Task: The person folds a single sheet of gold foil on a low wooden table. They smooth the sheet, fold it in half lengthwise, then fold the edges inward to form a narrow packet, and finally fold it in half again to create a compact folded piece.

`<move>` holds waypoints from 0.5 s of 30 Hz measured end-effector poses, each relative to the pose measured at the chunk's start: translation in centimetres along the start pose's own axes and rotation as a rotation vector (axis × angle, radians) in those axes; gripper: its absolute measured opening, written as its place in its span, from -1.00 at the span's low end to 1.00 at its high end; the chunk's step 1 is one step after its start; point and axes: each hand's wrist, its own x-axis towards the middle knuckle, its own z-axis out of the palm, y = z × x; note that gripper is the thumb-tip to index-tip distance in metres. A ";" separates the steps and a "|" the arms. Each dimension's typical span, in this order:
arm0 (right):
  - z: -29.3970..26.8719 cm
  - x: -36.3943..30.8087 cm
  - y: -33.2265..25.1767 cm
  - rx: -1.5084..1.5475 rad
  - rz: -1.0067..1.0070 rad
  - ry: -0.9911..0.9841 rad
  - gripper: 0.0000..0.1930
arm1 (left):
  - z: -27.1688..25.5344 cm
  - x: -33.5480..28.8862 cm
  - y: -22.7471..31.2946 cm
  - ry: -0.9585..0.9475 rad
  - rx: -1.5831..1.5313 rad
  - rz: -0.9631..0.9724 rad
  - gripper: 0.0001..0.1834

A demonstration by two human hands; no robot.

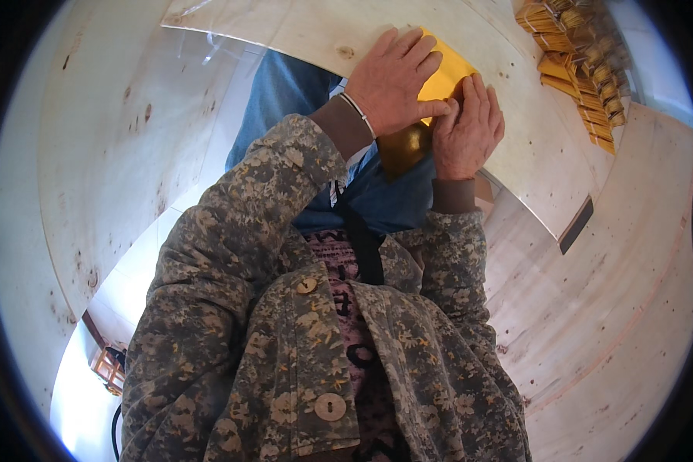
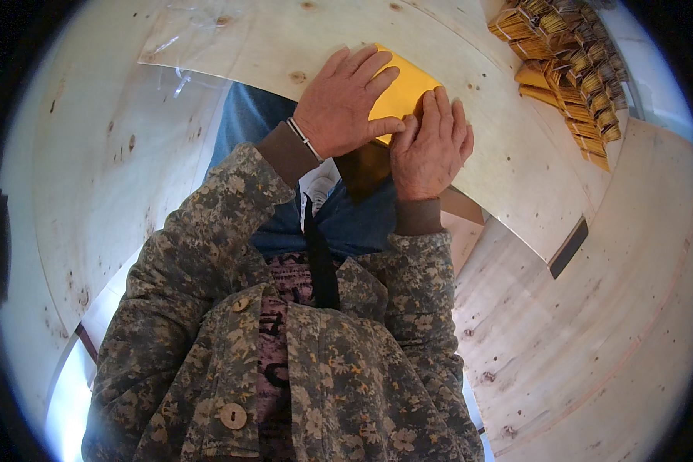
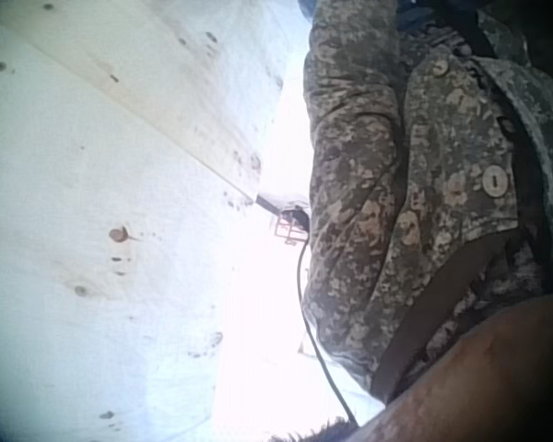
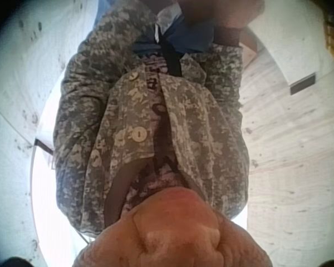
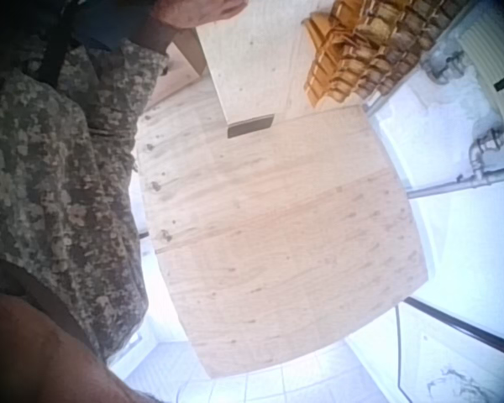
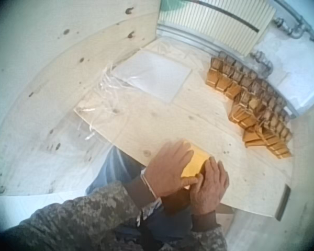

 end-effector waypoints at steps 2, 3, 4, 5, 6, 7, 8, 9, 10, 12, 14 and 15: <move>0.0 0.0 0.0 0.005 0.001 0.000 -0.57 | -0.1 0.1 -0.1 0.002 0.017 0.011 -0.16; 0.0 0.0 0.0 0.009 0.000 -0.001 -0.57 | -0.2 0.2 0.0 0.048 0.008 0.010 -0.16; 0.0 -0.1 0.0 0.007 0.000 0.000 -0.57 | -0.2 0.3 0.1 0.036 0.010 0.000 -0.16; 0.0 -0.1 0.0 0.006 -0.002 0.000 -0.57 | -0.2 0.3 0.2 0.026 0.015 -0.006 -0.17; 0.0 0.0 0.0 0.007 -0.006 0.004 -0.57 | -0.2 0.4 0.3 0.023 0.009 -0.015 -0.17; 0.0 0.0 0.0 0.003 -0.010 0.010 -0.57 | -0.1 0.4 0.3 0.023 0.005 -0.017 -0.18; 0.0 0.0 0.0 0.001 -0.014 0.017 -0.57 | 0.0 0.5 0.3 0.034 0.007 -0.017 -0.19; 0.0 0.0 0.0 0.001 -0.021 0.024 -0.57 | 0.1 0.6 0.3 0.019 0.001 -0.028 -0.18; 0.1 0.0 -0.1 -0.001 -0.021 0.025 -0.57 | 0.2 0.7 0.1 0.017 0.001 -0.037 -0.18; 0.1 0.1 -0.1 -0.007 -0.022 0.033 -0.58 | 0.6 1.1 -0.5 0.054 0.004 -0.045 -0.17; 0.0 0.1 -0.1 -0.009 -0.015 0.035 -0.58 | 0.7 1.3 -1.6 0.065 0.030 -0.058 -0.15; 0.0 0.1 -0.1 -0.008 -0.012 0.039 -0.58 | 0.5 1.1 -2.0 0.124 -0.008 -0.063 -0.15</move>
